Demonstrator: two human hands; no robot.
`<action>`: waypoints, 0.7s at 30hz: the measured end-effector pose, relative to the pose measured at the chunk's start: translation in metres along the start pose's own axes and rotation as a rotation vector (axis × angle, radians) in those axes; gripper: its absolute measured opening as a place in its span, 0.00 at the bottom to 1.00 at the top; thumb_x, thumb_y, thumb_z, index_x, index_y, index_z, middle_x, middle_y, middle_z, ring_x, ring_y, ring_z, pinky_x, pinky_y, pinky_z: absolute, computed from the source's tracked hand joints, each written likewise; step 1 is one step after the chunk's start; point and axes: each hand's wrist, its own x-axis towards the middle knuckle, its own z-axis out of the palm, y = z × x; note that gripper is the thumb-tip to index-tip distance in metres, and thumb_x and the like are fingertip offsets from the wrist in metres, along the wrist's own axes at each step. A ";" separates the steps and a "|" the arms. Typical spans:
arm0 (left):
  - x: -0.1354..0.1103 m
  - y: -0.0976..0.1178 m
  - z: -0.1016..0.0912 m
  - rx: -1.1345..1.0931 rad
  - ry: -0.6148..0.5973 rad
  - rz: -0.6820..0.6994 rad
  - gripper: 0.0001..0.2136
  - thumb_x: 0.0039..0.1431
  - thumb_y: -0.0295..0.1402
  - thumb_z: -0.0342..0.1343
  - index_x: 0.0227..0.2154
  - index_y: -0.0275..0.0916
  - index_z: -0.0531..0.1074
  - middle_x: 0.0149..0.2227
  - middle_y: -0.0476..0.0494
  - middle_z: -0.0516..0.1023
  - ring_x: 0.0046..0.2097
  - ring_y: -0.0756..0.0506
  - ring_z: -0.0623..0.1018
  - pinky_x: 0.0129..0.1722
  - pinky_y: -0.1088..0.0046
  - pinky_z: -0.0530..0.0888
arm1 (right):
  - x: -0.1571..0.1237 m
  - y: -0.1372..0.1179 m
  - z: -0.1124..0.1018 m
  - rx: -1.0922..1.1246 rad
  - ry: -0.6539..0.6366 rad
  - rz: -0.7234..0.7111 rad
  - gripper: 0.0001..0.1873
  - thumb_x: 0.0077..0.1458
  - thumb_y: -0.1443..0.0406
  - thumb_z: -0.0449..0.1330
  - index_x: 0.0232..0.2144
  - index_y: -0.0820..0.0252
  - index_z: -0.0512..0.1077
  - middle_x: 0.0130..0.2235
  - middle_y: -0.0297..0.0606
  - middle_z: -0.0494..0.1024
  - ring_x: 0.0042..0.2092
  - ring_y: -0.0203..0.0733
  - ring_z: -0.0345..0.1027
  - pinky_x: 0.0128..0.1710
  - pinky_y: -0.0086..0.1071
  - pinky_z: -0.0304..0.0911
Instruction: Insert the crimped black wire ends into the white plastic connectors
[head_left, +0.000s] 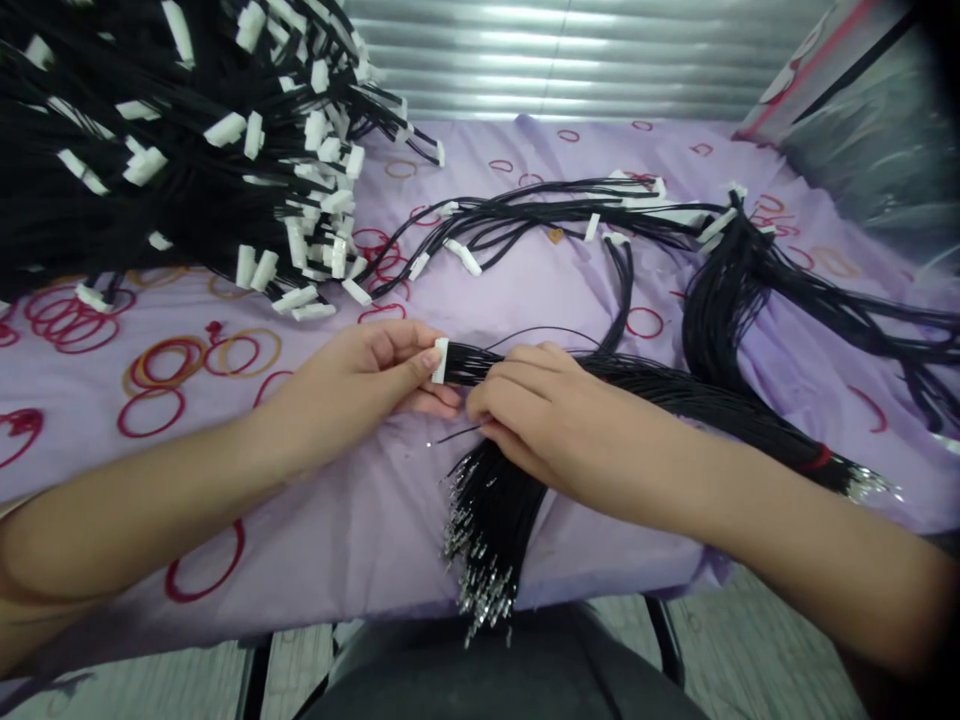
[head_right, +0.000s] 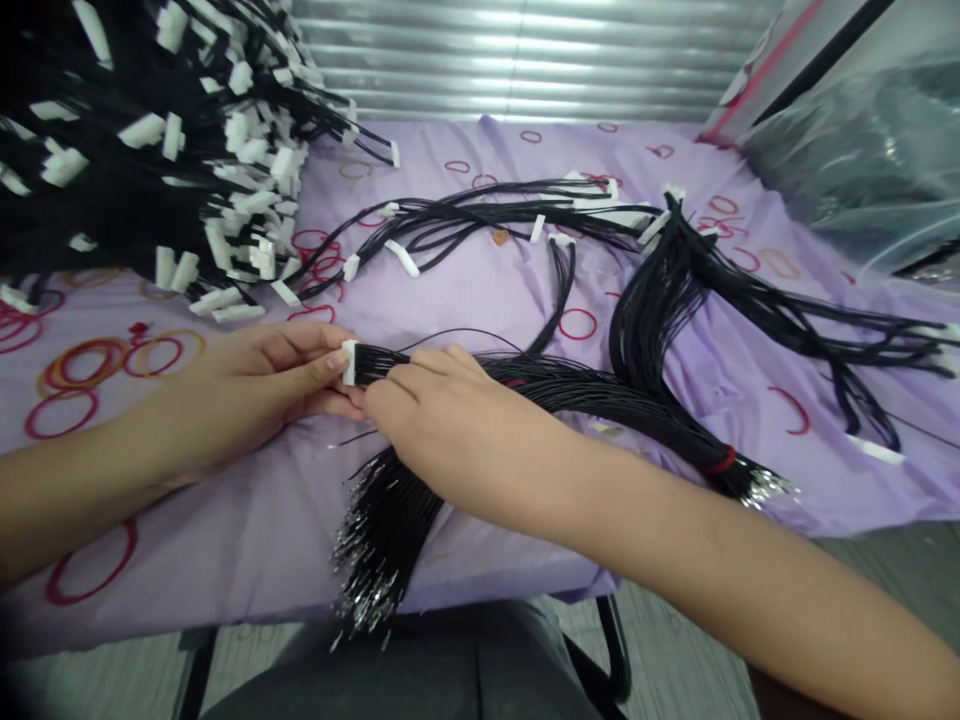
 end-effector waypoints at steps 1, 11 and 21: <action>0.000 0.000 0.000 0.001 0.003 0.000 0.04 0.58 0.28 0.53 0.32 0.34 0.73 0.27 0.49 0.78 0.29 0.55 0.79 0.31 0.87 0.78 | 0.000 0.001 0.001 0.010 -0.002 -0.010 0.10 0.62 0.68 0.47 0.39 0.65 0.69 0.36 0.38 0.70 0.41 0.42 0.59 0.45 0.38 0.56; -0.001 0.002 0.001 0.027 0.007 -0.012 0.04 0.57 0.28 0.55 0.33 0.35 0.74 0.29 0.49 0.80 0.30 0.55 0.79 0.32 0.88 0.77 | 0.002 0.004 0.000 0.113 -0.070 -0.017 0.11 0.61 0.63 0.52 0.32 0.62 0.71 0.35 0.38 0.71 0.42 0.41 0.59 0.46 0.38 0.53; -0.002 0.000 -0.001 0.079 -0.033 0.017 0.07 0.58 0.33 0.54 0.35 0.37 0.74 0.32 0.49 0.80 0.32 0.55 0.78 0.34 0.87 0.76 | 0.006 -0.002 -0.008 0.288 0.129 0.214 0.04 0.58 0.71 0.52 0.33 0.66 0.67 0.31 0.34 0.71 0.31 0.32 0.61 0.35 0.28 0.55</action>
